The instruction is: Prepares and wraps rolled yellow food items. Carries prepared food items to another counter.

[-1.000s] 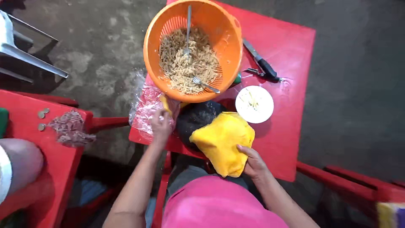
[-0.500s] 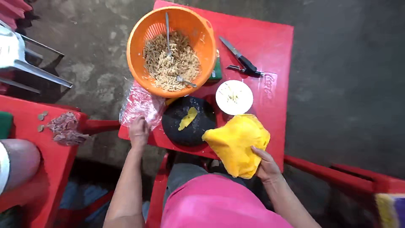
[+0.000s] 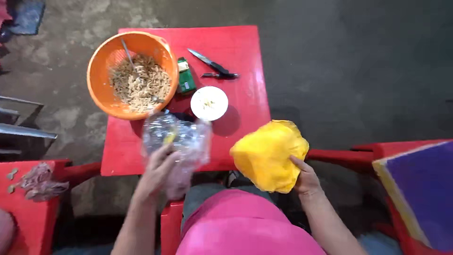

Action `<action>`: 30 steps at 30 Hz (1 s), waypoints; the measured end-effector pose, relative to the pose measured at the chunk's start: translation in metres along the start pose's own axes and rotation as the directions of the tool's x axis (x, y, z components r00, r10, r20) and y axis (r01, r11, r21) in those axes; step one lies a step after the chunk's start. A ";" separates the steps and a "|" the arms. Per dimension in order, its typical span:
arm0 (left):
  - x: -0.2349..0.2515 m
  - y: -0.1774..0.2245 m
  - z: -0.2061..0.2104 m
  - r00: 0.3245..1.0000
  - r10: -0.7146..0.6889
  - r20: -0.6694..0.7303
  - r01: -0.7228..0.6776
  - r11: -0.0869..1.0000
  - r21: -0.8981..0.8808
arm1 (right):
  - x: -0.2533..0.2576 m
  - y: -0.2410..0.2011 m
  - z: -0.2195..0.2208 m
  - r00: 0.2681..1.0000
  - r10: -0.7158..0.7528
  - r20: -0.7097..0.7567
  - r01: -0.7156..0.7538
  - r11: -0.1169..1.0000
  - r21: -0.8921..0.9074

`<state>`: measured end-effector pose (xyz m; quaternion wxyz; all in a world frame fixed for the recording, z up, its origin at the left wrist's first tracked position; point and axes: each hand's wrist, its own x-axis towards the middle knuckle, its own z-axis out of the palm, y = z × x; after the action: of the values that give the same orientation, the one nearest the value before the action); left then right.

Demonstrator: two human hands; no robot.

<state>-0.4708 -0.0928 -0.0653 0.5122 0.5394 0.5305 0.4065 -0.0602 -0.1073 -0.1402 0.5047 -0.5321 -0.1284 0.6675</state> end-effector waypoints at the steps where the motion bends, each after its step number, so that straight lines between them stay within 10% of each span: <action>1: 0.013 -0.001 0.032 0.997 0.001 0.073 0.004 0.998 -0.068 | -0.001 -0.003 -0.012 1.000 -0.019 0.003 0.019 1.000 0.012; 6: 0.060 -0.021 0.133 0.985 -0.136 0.103 0.166 0.905 -0.391 | -0.017 -0.019 -0.058 0.975 -0.142 -0.170 0.142 0.990 -0.011; 14: 0.082 -0.107 0.187 0.847 -0.531 -0.011 0.494 0.795 -0.353 | -0.031 -0.012 -0.113 0.968 -0.072 -0.241 0.106 0.986 0.132; 17: 0.068 -0.102 0.194 0.973 -0.210 -0.098 0.220 0.968 0.118 | -0.035 -0.012 -0.115 0.964 -0.062 -0.257 0.103 0.984 0.147; 22: 0.082 -0.077 0.236 0.947 0.313 0.073 -0.300 0.780 0.549 | -0.045 -0.007 -0.118 0.966 -0.084 -0.245 0.133 0.973 0.191; 26: 0.109 -0.059 0.265 0.932 0.117 0.343 -0.355 0.487 0.798 | -0.054 -0.007 -0.112 0.962 -0.115 -0.248 0.157 0.975 0.156; 30: 0.132 -0.063 0.259 0.882 -0.262 0.391 -0.254 0.435 0.864 | -0.066 -0.014 -0.099 0.962 -0.179 -0.205 0.209 0.969 0.134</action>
<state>-0.2126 0.0004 -0.1790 0.2588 0.8073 0.5237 -0.0841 0.0250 -0.1908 -0.1314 0.6176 -0.5377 -0.0790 0.5685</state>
